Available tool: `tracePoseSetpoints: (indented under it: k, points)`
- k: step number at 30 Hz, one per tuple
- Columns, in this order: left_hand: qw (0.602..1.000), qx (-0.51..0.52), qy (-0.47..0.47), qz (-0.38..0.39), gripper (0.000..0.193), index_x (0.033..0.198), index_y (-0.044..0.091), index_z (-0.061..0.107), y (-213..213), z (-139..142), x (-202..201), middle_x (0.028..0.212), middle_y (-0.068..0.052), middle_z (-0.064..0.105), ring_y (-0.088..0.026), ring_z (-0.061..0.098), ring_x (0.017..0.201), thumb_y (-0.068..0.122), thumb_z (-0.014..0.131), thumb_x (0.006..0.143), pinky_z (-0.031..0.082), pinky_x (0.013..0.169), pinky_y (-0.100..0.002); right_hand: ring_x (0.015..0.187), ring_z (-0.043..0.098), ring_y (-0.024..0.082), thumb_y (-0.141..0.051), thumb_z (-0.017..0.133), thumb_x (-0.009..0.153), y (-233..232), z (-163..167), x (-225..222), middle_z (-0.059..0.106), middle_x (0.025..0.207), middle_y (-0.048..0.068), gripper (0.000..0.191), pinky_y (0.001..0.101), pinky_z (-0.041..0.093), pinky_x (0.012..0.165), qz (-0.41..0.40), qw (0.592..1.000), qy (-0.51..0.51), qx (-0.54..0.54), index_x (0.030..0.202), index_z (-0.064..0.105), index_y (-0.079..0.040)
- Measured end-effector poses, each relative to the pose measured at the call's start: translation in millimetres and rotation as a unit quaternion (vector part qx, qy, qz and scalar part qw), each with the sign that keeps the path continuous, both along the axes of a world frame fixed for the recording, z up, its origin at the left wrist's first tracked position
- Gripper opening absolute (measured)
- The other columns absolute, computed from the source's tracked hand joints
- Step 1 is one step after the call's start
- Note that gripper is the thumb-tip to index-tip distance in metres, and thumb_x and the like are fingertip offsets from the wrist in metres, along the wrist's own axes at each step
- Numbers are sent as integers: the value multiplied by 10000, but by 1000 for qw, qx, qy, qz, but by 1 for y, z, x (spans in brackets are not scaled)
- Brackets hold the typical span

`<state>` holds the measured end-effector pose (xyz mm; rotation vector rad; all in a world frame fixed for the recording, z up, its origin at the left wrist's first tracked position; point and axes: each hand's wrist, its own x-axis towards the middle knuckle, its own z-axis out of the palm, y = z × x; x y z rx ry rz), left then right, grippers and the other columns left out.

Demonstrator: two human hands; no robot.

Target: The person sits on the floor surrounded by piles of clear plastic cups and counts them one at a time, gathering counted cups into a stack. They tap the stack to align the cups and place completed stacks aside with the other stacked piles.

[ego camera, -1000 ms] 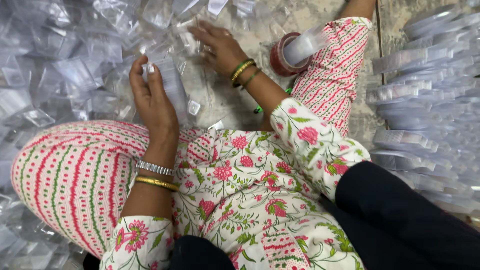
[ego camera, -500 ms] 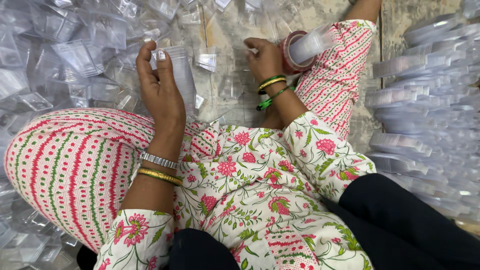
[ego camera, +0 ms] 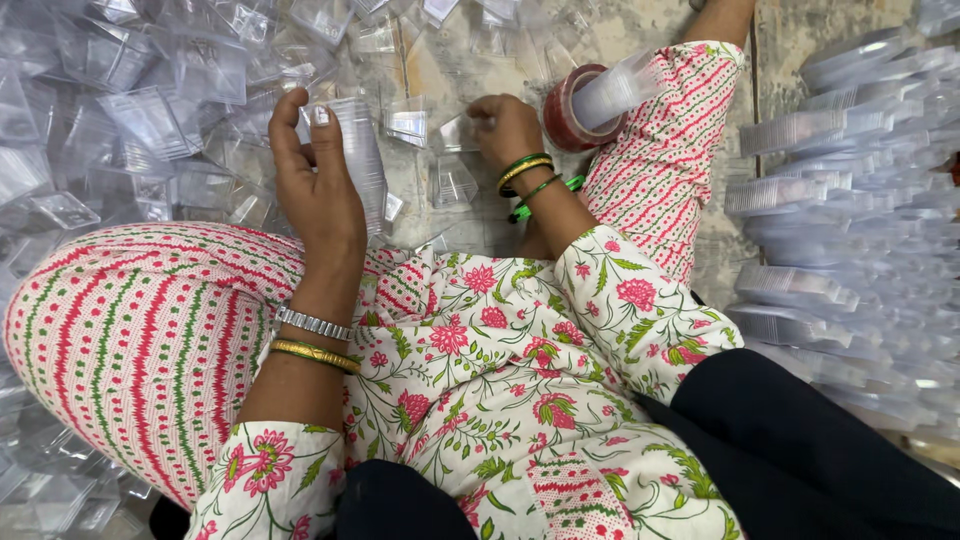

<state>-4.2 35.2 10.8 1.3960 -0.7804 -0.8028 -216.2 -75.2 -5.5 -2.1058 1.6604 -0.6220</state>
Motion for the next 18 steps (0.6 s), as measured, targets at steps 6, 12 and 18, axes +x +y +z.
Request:
tracePoseSetpoints:
  k: [6,12,18]
  points:
    - [1000,-7,-11,7,423,1498,92,538,1,-3,1,1286,26,629,-50,451,861,317,589,1144,437,777,-248,714,743,237,-72,702,828,-1,-3,1,738,785,124,104,343,578,682,-60,997,-41,-20,907,770,-75]
    - [1000,-29,-6,1,411,1506,79,532,0,-5,1,1377,23,628,-51,465,863,300,592,1165,447,770,-249,725,728,197,-125,759,817,12,17,-16,744,815,87,90,319,576,695,39,995,-70,55,884,739,-69]
    - [1000,-23,4,0,413,1491,84,538,1,1,0,1277,27,658,-46,452,823,290,598,1138,436,735,-249,869,676,359,-126,816,651,45,6,-21,706,976,151,373,430,550,740,269,962,22,-48,1006,736,-44]
